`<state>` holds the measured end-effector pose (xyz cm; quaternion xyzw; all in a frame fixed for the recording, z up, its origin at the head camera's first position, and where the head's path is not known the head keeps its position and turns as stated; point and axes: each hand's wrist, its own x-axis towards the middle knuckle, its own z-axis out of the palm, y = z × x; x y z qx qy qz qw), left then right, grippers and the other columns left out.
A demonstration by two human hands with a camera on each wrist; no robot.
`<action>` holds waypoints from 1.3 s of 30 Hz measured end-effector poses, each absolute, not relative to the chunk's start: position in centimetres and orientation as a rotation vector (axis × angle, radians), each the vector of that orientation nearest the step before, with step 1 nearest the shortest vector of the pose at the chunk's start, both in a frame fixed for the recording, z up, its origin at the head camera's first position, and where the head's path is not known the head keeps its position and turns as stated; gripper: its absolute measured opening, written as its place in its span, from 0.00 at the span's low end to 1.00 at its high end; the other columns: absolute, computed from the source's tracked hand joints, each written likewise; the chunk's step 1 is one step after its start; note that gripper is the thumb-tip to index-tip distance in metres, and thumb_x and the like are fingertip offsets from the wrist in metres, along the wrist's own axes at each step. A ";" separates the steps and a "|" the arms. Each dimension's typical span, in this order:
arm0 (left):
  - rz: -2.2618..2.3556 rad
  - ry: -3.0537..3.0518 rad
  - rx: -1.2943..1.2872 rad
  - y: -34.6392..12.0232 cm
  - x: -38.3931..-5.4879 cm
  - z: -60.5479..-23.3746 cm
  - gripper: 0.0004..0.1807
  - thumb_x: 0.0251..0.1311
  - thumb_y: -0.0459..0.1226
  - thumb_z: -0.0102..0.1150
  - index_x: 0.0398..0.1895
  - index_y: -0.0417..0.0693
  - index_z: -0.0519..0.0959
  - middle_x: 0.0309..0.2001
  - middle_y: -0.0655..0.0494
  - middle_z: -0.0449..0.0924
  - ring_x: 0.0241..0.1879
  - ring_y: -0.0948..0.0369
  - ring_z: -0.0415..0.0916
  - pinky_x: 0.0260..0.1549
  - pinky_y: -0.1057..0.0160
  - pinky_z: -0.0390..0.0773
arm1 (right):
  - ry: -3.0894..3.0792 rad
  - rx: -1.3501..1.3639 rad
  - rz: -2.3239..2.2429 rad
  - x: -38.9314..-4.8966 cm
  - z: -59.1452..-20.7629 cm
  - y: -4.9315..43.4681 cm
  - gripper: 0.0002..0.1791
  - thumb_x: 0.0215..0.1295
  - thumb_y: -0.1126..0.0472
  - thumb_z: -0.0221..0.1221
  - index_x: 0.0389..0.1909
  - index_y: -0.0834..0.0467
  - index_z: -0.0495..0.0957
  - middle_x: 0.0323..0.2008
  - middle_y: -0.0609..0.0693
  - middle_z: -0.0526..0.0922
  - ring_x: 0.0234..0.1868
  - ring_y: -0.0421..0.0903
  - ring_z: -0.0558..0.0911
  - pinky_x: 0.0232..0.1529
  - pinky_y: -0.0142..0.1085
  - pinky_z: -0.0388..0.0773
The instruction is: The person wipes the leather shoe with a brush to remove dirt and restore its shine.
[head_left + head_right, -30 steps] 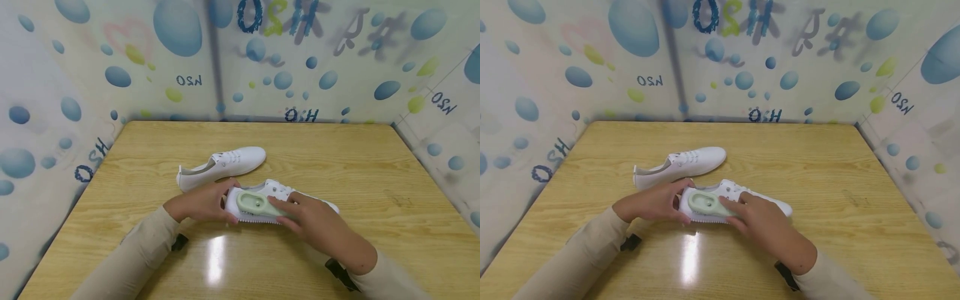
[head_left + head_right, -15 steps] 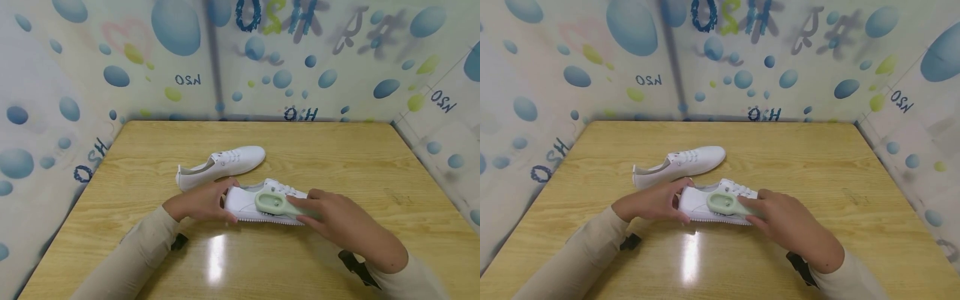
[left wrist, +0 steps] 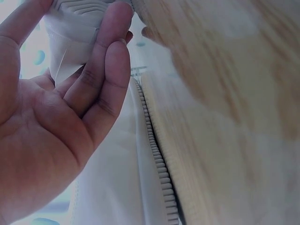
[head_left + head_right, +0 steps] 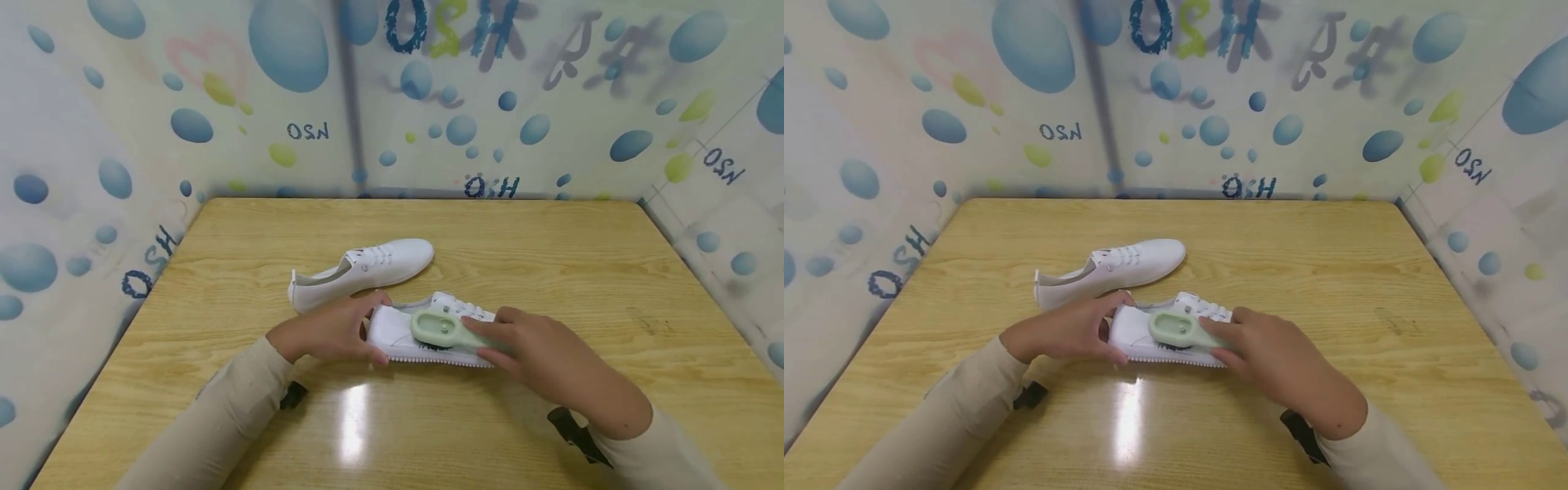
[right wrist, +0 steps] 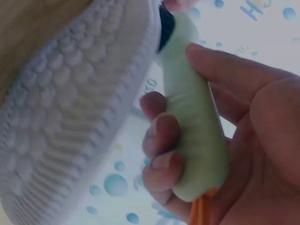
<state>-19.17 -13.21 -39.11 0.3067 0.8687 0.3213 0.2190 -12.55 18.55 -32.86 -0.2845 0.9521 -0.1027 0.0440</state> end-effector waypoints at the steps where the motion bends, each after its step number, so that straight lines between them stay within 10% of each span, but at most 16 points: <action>1: 0.888 2.405 0.850 -13.2 -19.2 -39.1 0.40 0.46 0.54 0.77 0.60 0.55 0.67 0.47 0.59 0.82 0.40 0.65 0.81 0.41 0.64 0.80 | 2.905 -0.856 -0.311 -12.5 -32.7 18.8 0.25 0.66 0.51 0.64 0.65 0.44 0.76 0.38 0.45 0.80 0.27 0.34 0.69 0.27 0.30 0.67; 39: 0.887 2.427 0.875 -13.2 -19.3 -39.2 0.39 0.45 0.53 0.78 0.58 0.56 0.69 0.46 0.62 0.82 0.40 0.67 0.79 0.40 0.65 0.79 | 2.805 -0.779 -0.386 -12.8 -31.6 21.2 0.24 0.66 0.51 0.64 0.63 0.44 0.78 0.32 0.39 0.76 0.25 0.34 0.67 0.26 0.29 0.67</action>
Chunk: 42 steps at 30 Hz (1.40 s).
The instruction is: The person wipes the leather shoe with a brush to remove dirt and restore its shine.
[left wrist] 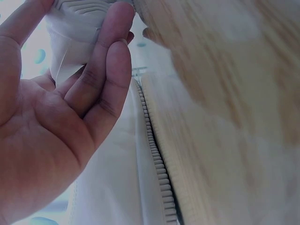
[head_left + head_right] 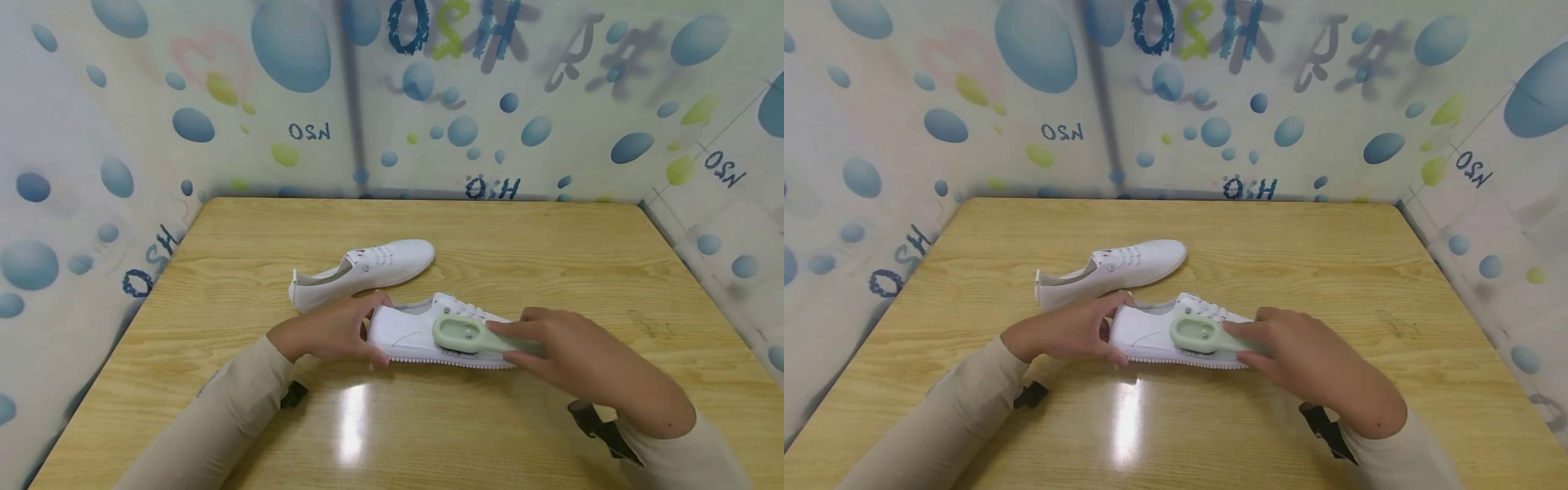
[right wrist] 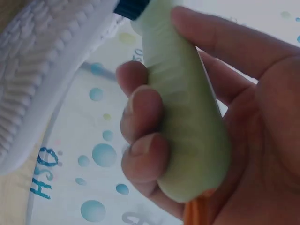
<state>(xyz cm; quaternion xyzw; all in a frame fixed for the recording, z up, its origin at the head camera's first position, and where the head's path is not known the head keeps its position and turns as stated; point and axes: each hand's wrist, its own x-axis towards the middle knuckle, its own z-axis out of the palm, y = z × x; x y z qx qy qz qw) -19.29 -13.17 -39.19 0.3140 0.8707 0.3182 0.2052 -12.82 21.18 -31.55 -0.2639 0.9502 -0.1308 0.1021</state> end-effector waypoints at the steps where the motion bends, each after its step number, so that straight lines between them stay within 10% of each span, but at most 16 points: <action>1: 0.886 2.428 0.876 -13.2 -19.3 -39.2 0.39 0.45 0.53 0.78 0.58 0.56 0.69 0.46 0.62 0.82 0.40 0.67 0.79 0.40 0.65 0.78 | 2.804 -0.781 -0.391 -12.8 -31.5 21.3 0.23 0.66 0.51 0.64 0.63 0.45 0.78 0.32 0.39 0.76 0.25 0.34 0.67 0.27 0.28 0.67; 42: 0.908 2.410 0.855 -13.2 -19.2 -38.9 0.39 0.46 0.51 0.79 0.59 0.54 0.69 0.46 0.60 0.82 0.39 0.66 0.79 0.39 0.65 0.79 | 2.933 -0.844 -0.309 -12.7 -33.1 19.5 0.26 0.65 0.50 0.66 0.65 0.43 0.77 0.36 0.44 0.79 0.26 0.35 0.68 0.26 0.30 0.66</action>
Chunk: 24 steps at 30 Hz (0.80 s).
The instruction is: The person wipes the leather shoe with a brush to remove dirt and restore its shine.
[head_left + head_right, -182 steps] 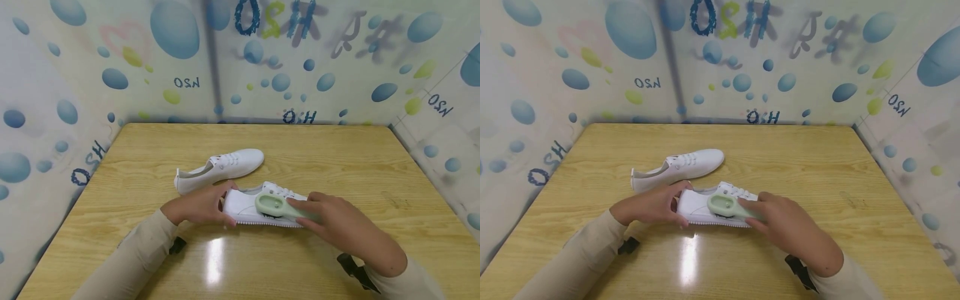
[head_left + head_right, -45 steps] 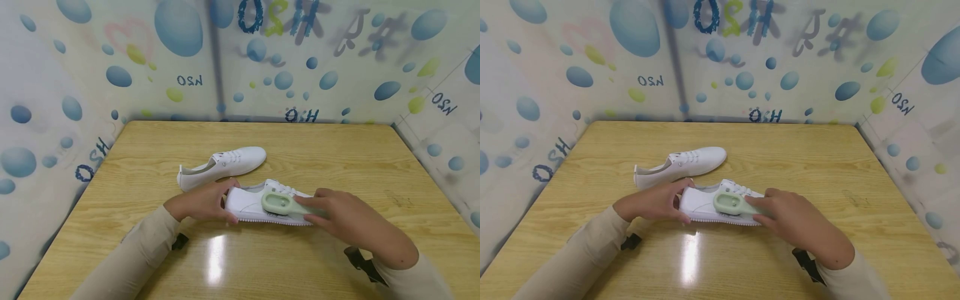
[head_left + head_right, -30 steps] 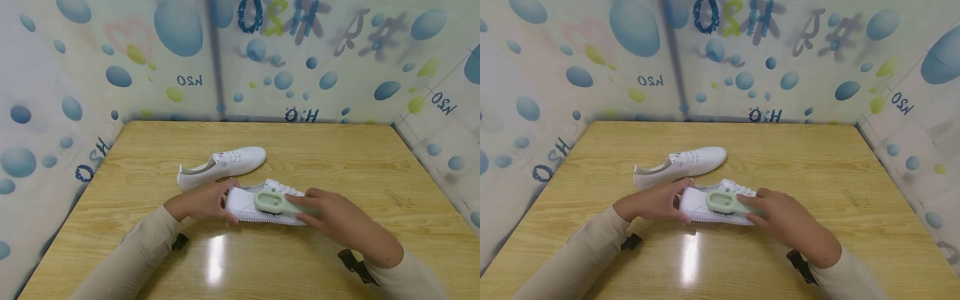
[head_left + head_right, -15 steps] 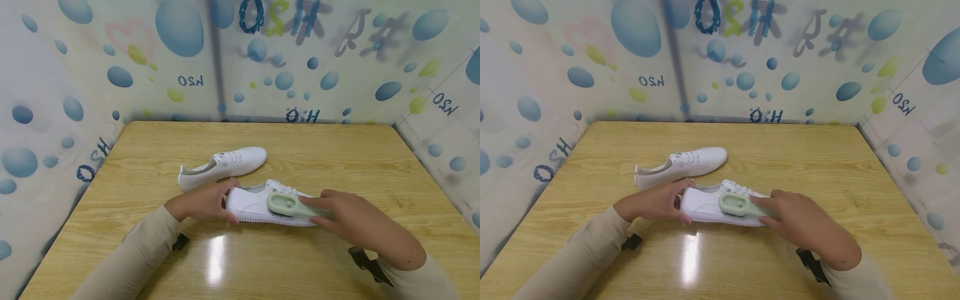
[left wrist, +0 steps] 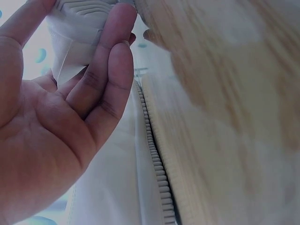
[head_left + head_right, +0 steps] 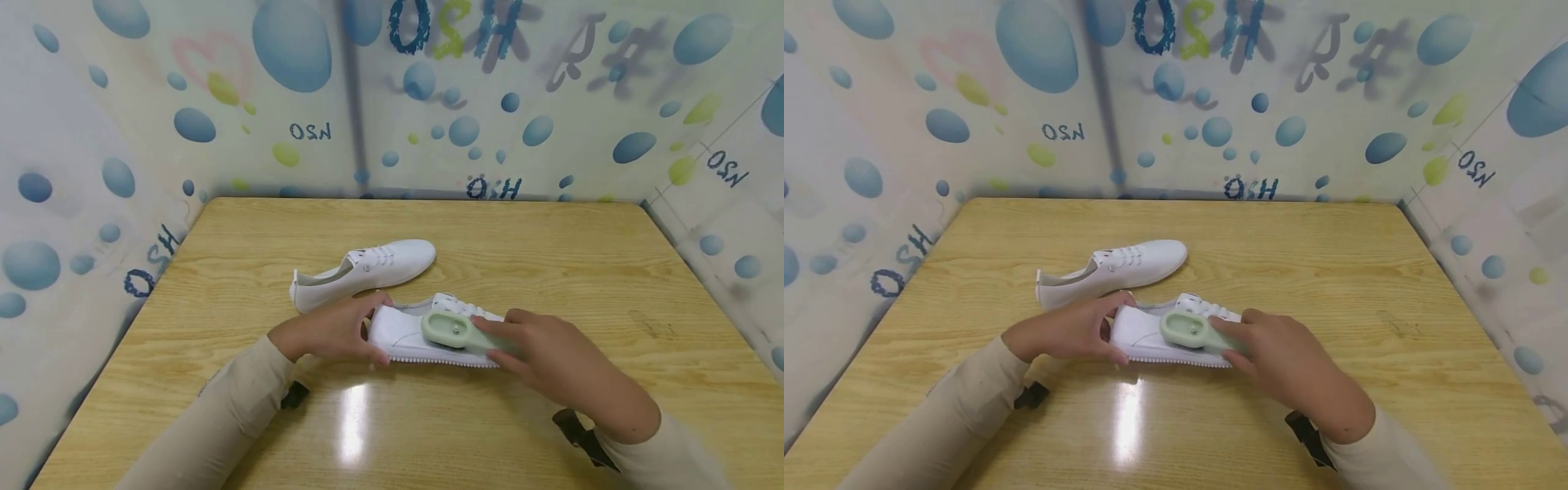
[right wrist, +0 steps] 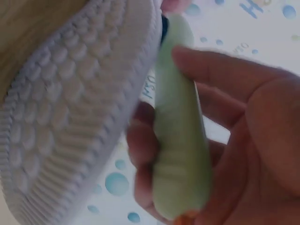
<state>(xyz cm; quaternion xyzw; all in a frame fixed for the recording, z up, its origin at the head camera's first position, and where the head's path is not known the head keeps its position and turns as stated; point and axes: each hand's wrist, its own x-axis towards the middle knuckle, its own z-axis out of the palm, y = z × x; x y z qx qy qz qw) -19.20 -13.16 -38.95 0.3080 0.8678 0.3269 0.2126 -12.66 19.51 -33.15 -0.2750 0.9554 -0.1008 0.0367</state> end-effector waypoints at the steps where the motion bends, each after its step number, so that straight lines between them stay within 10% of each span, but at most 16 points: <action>1: 0.909 2.408 0.855 -13.2 -19.2 -38.9 0.39 0.46 0.51 0.79 0.60 0.54 0.69 0.46 0.60 0.82 0.39 0.66 0.79 0.39 0.65 0.79 | 2.961 -0.855 -0.295 -12.6 -33.3 19.3 0.26 0.64 0.50 0.66 0.64 0.43 0.77 0.35 0.44 0.79 0.25 0.35 0.68 0.26 0.30 0.66; 24: 0.897 2.428 0.859 -13.2 -19.2 -39.1 0.39 0.46 0.52 0.78 0.59 0.55 0.68 0.46 0.61 0.82 0.38 0.67 0.79 0.39 0.66 0.79 | 2.888 -0.647 -0.222 -12.8 -31.5 22.2 0.23 0.64 0.41 0.64 0.59 0.42 0.81 0.34 0.39 0.82 0.27 0.36 0.71 0.26 0.34 0.68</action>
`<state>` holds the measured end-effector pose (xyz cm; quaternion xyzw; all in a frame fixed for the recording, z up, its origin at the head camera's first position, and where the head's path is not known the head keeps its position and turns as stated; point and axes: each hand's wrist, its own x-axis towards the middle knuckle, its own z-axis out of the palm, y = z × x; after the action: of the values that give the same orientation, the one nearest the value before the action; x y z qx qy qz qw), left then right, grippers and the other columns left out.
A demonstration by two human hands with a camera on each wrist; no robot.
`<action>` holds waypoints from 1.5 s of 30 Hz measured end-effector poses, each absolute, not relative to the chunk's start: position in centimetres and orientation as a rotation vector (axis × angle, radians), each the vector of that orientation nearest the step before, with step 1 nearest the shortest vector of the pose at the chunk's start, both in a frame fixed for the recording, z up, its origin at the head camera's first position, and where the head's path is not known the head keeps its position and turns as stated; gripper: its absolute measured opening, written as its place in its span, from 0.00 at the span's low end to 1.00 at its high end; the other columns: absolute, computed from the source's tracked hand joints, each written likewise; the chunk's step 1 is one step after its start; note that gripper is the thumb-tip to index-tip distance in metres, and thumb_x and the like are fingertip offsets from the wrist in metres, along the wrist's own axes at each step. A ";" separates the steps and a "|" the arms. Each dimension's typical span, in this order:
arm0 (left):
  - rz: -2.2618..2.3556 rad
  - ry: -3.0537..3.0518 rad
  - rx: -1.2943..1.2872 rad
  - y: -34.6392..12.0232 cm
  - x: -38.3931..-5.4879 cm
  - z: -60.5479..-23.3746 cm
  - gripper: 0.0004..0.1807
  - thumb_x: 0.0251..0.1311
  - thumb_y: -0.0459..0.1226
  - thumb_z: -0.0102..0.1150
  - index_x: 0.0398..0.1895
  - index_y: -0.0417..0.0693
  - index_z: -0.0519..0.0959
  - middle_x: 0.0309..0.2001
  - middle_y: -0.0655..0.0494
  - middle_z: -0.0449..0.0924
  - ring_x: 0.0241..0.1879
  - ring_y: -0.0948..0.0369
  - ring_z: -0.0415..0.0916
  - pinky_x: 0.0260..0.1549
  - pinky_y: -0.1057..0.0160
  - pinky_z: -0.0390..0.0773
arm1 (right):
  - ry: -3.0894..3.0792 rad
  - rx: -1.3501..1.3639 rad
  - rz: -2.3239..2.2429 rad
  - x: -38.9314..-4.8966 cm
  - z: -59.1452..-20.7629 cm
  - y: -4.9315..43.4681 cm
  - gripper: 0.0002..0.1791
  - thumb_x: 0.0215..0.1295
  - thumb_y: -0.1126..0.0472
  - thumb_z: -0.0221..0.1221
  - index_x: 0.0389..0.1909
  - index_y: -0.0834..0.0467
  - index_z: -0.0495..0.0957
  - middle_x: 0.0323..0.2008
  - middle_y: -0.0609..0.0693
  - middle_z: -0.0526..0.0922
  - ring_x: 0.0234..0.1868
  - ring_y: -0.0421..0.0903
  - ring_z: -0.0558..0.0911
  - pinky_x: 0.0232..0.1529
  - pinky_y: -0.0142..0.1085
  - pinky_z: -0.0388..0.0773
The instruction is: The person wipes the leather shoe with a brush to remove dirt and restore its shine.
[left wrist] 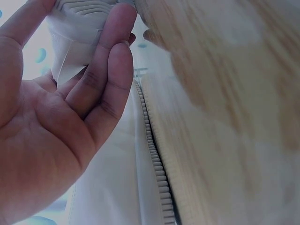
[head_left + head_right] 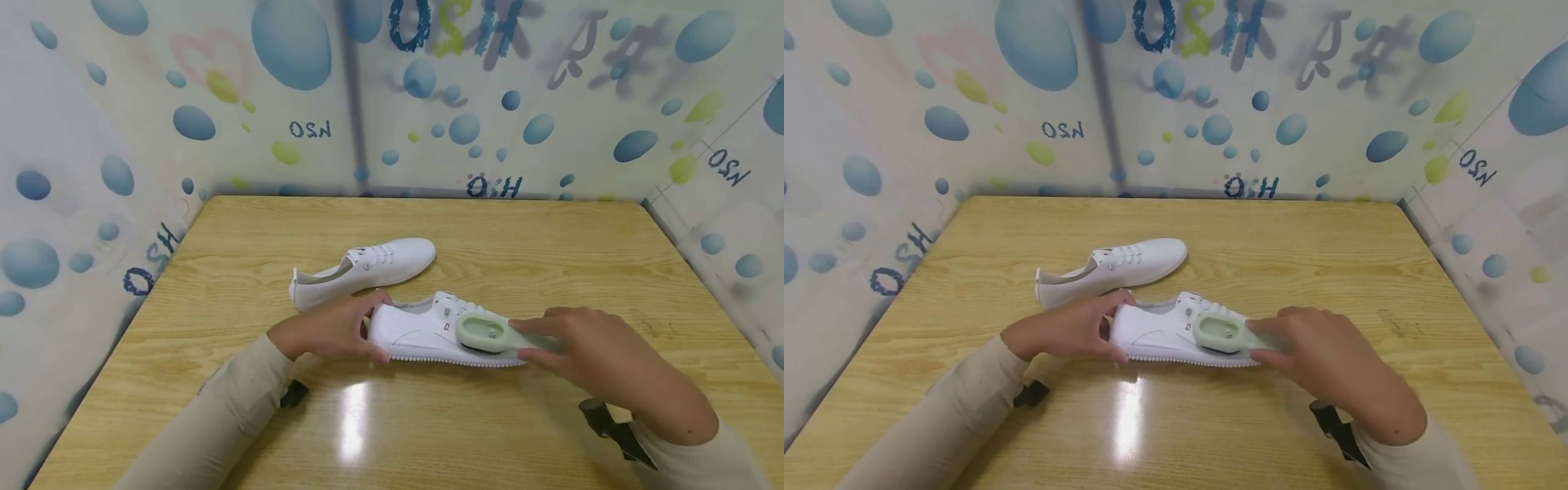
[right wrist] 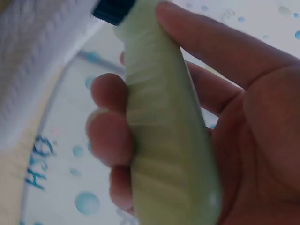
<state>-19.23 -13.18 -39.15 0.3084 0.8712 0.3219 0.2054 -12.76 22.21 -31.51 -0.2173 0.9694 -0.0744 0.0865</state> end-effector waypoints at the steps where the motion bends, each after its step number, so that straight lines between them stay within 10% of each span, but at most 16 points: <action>1: 0.898 2.428 0.860 -13.2 -19.2 -39.1 0.39 0.46 0.51 0.79 0.59 0.55 0.68 0.46 0.61 0.82 0.38 0.67 0.79 0.39 0.66 0.79 | 2.885 -0.657 -0.231 -12.8 -31.6 22.0 0.23 0.64 0.41 0.63 0.59 0.42 0.81 0.34 0.39 0.82 0.27 0.36 0.71 0.26 0.34 0.68; 45: 0.845 2.469 0.908 -13.4 -19.4 -39.4 0.39 0.45 0.54 0.78 0.58 0.57 0.69 0.45 0.63 0.81 0.41 0.67 0.78 0.41 0.65 0.77 | 2.991 -0.784 -0.283 -12.3 -33.8 19.1 0.24 0.65 0.45 0.64 0.61 0.46 0.80 0.29 0.41 0.79 0.23 0.34 0.67 0.25 0.31 0.66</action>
<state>-19.41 -13.42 -39.41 0.3229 0.8776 0.3003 0.1882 -12.26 19.14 -33.75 -0.2525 0.9631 -0.0912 0.0183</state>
